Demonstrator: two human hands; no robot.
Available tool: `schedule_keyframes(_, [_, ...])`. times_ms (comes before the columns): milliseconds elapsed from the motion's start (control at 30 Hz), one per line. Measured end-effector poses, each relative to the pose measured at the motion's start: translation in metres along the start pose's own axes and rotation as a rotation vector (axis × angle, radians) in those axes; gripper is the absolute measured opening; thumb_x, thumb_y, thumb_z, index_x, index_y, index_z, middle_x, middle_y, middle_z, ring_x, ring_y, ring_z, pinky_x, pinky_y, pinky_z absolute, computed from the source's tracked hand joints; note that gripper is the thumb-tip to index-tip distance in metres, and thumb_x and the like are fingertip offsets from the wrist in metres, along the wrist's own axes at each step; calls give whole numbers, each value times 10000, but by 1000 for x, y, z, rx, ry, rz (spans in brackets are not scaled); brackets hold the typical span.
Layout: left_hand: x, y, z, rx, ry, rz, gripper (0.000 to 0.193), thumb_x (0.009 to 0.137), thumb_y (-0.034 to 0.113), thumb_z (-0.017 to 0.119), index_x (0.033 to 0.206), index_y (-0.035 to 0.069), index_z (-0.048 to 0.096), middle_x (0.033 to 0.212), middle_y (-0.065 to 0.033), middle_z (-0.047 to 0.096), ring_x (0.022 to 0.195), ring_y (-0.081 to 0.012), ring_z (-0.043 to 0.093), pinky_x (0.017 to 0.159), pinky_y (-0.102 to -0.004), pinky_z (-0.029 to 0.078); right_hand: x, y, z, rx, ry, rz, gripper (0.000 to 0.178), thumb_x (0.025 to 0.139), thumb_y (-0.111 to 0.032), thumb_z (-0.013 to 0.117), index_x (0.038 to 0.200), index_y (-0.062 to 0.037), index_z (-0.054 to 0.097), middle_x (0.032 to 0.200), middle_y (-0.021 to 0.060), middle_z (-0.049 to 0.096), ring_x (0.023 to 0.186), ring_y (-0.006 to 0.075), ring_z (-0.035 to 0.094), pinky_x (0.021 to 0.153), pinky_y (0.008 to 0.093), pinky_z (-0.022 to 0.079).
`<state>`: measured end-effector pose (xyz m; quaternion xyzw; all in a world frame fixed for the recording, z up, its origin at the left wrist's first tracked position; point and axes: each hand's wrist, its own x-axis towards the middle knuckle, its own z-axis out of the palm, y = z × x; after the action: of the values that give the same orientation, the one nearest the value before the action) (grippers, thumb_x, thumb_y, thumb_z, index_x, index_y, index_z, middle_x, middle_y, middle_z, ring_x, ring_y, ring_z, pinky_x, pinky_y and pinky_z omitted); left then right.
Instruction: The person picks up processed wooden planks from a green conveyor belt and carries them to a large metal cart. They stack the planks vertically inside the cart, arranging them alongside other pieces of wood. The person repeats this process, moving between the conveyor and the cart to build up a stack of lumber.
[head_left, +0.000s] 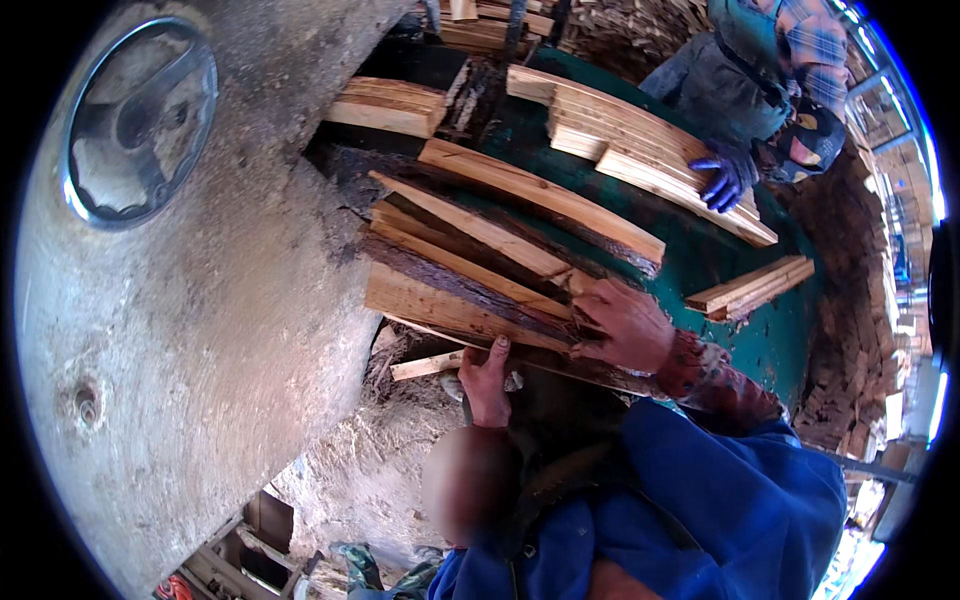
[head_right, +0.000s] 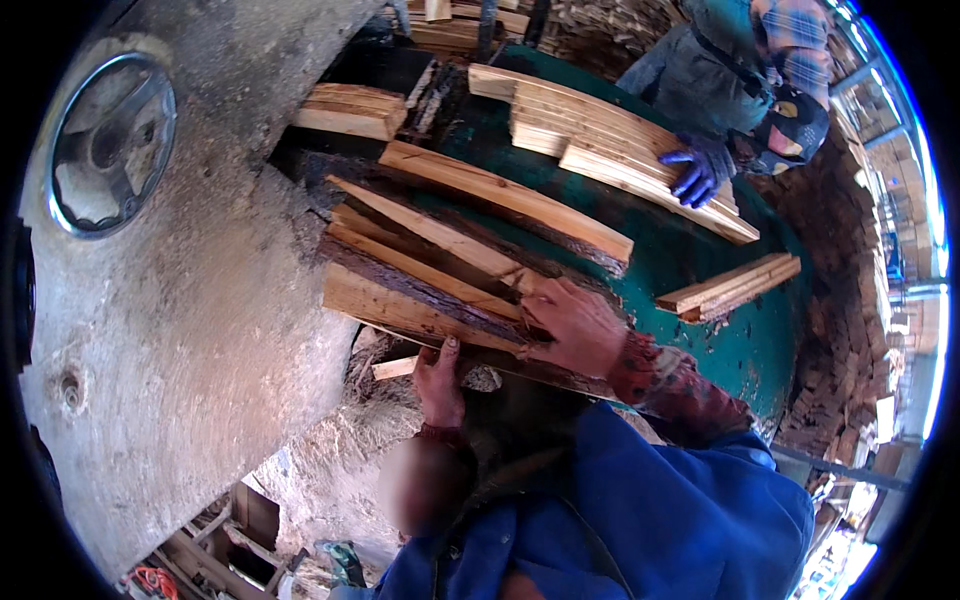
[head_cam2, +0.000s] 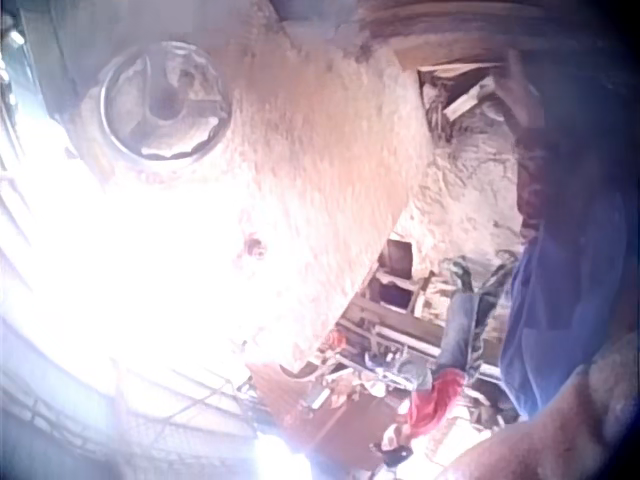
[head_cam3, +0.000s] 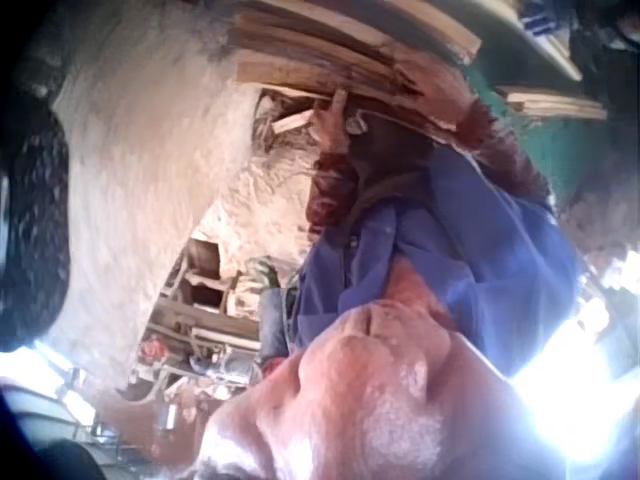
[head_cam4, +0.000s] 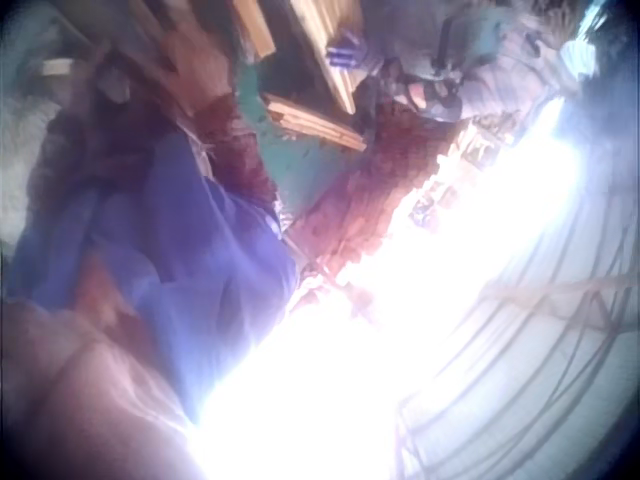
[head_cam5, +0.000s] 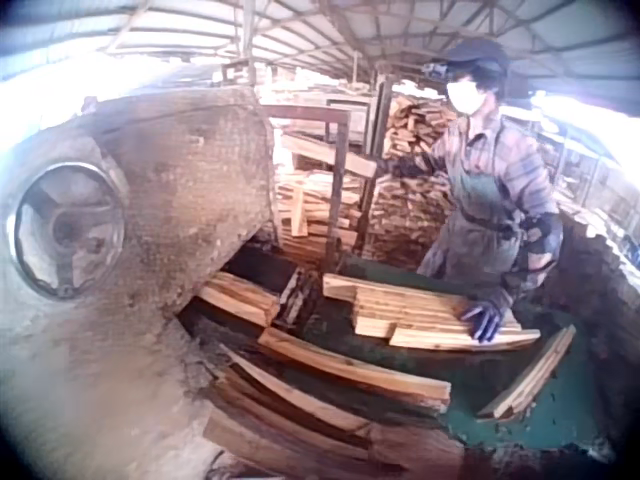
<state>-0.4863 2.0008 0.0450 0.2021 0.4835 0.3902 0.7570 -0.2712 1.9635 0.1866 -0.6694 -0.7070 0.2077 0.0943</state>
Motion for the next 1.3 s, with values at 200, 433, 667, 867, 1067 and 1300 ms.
schedule_keyframes(200, [4, -5, -6, -42, 13, -20, 360, 860, 173, 764, 1120, -8, 595, 1013, -59, 660, 890, -150, 634, 742, -310, 549, 20, 22, -9, 34, 76, -86, 673, 779, -443, 762, 1239, 1, 551, 1165, 173, 537, 1115, 354, 531, 944, 435, 452])
schedule_keyframes(433, [5, -13, -12, -73, -38, -38, 364, 856, 162, 770, 1133, -23, 625, 1057, -44, 668, 928, -118, 607, 838, -273, 487, 66, 68, 24, 199, -191, 150, 1045, 759, -678, 686, 1410, 80, 379, 1329, 251, 471, 1254, 390, 472, 1047, 417, 392])
schedule_keyframes(667, [2, -16, 3, -155, -13, 40, 356, 866, 166, 760, 1131, -35, 637, 1056, -45, 668, 927, -113, 594, 852, -271, 463, 84, 81, 31, 217, -287, 150, 998, 782, -647, 677, 1399, 84, 395, 1300, 254, 492, 1247, 384, 475, 1069, 416, 374])
schedule_keyframes(867, [1, -24, 3, -179, 39, 78, 356, 887, 180, 738, 1148, -32, 622, 1044, -55, 658, 892, -124, 602, 800, -266, 485, 74, 77, 41, 218, -245, 145, 914, 790, -599, 700, 1389, 39, 435, 1248, 245, 509, 1194, 376, 510, 1024, 419, 412])
schedule_keyframes(1067, [-2, -25, -11, -164, -14, 69, 430, 896, 210, 723, 1197, -52, 562, 1095, -94, 644, 965, -183, 627, 862, -321, 523, 60, 75, 51, 343, -158, 105, 942, 758, -639, 705, 1388, 14, 451, 1193, 266, 532, 1156, 392, 526, 1003, 417, 425])
schedule_keyframes(1300, [-1, -31, -22, -76, -11, 84, 387, 907, 170, 702, 1200, -43, 564, 1086, -78, 641, 939, -159, 613, 802, -299, 506, 45, 60, 60, 285, -175, 226, 895, 777, -606, 708, 1320, 75, 500, 1185, 257, 528, 1134, 383, 535, 981, 414, 431])
